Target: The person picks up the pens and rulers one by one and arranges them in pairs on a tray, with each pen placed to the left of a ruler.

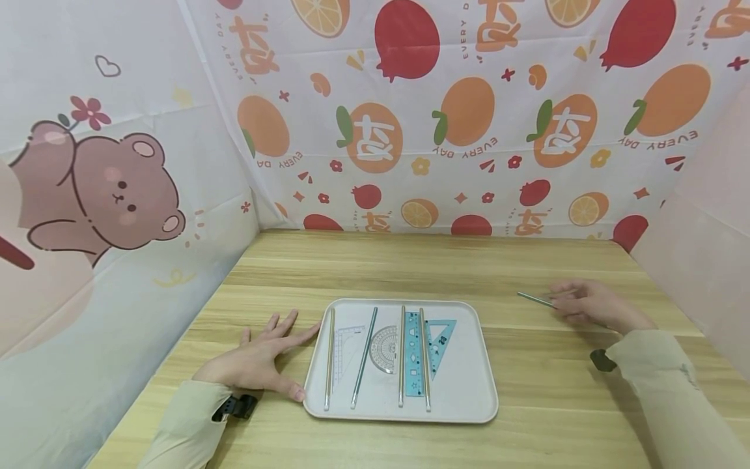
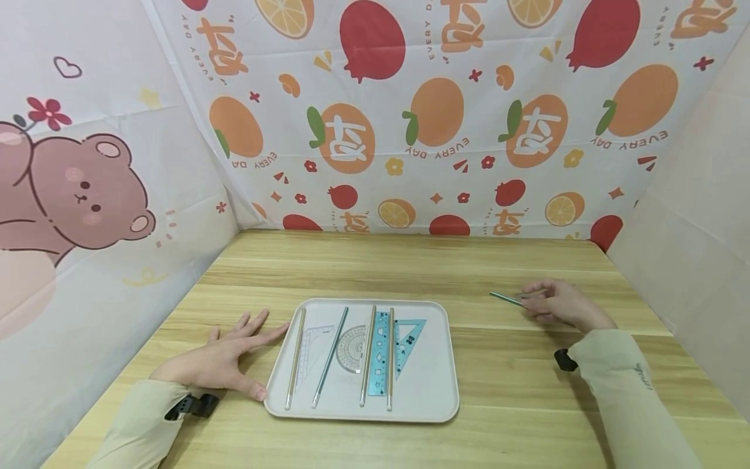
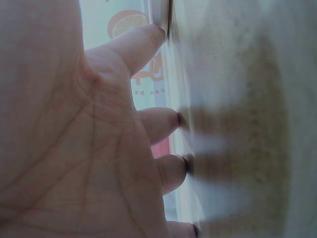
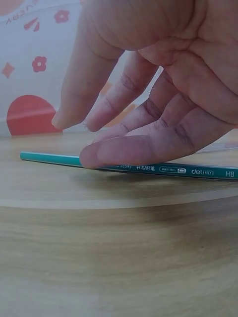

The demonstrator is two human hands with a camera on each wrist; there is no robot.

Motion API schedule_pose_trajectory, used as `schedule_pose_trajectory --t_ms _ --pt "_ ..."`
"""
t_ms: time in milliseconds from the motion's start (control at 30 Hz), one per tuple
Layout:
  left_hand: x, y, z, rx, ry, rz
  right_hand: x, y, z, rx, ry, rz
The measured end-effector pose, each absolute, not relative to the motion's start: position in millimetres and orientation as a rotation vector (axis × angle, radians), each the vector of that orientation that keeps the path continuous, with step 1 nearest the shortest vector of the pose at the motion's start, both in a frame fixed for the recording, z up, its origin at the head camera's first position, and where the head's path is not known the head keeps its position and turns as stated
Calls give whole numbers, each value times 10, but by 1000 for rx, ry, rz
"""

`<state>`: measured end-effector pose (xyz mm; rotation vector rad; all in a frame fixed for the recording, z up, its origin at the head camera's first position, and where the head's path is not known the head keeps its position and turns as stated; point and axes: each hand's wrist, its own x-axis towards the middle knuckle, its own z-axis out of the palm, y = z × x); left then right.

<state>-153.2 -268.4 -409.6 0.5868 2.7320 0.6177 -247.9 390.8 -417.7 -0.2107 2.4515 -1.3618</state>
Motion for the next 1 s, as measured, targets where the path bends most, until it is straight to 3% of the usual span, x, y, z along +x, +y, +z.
schedule_pose_trajectory --t_ms 1000 --pt "-1523 -2670 -4083 584 2745 598 -2502 3816 -4168 -84 2659 -1110"
